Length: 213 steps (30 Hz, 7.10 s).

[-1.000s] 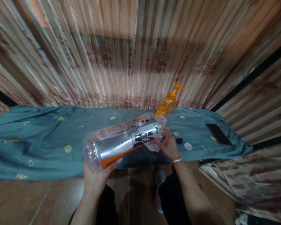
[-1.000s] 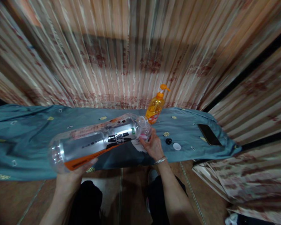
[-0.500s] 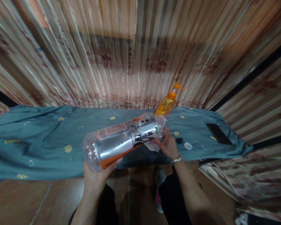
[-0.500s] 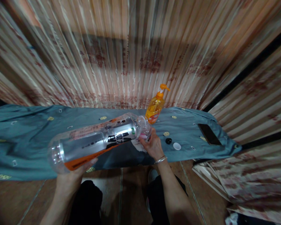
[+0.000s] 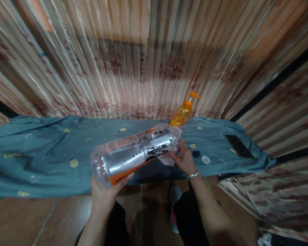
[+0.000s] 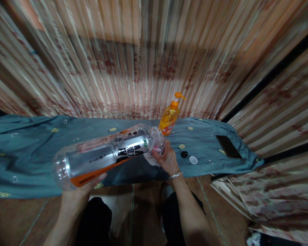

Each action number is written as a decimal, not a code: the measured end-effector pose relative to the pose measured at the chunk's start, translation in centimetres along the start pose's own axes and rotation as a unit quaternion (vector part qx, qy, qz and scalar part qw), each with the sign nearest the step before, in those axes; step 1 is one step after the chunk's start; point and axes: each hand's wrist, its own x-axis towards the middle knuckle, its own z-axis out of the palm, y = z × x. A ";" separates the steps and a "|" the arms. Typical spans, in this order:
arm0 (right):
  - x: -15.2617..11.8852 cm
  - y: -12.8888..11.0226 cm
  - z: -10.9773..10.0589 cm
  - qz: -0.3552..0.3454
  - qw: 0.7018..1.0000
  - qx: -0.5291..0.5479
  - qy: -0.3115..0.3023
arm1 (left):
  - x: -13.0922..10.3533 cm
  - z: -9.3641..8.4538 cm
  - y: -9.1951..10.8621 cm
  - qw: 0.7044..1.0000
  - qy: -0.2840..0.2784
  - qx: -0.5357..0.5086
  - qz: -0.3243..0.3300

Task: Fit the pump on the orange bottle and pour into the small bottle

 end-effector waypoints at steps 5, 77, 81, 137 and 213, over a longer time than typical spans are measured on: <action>0.0 -0.1 0.0 0.003 1.000 -0.008 -0.002 | 0.0 0.0 0.3 1.000 -0.008 0.000 -0.003; 0.0 -0.5 -0.3 0.012 1.000 0.019 -0.005 | 0.2 -0.2 -0.5 1.000 -0.006 -0.005 0.025; 0.0 -0.5 -0.2 0.014 1.000 0.020 -0.003 | 0.2 -0.3 -0.5 1.000 -0.001 0.009 0.017; 0.0 -0.1 -0.1 -0.005 1.000 0.003 0.004 | 0.3 -0.4 -1.0 1.000 0.003 0.006 0.025; 0.2 0.2 -0.1 0.007 1.000 0.004 -0.004 | -0.2 0.0 0.4 0.999 -0.004 -0.016 0.038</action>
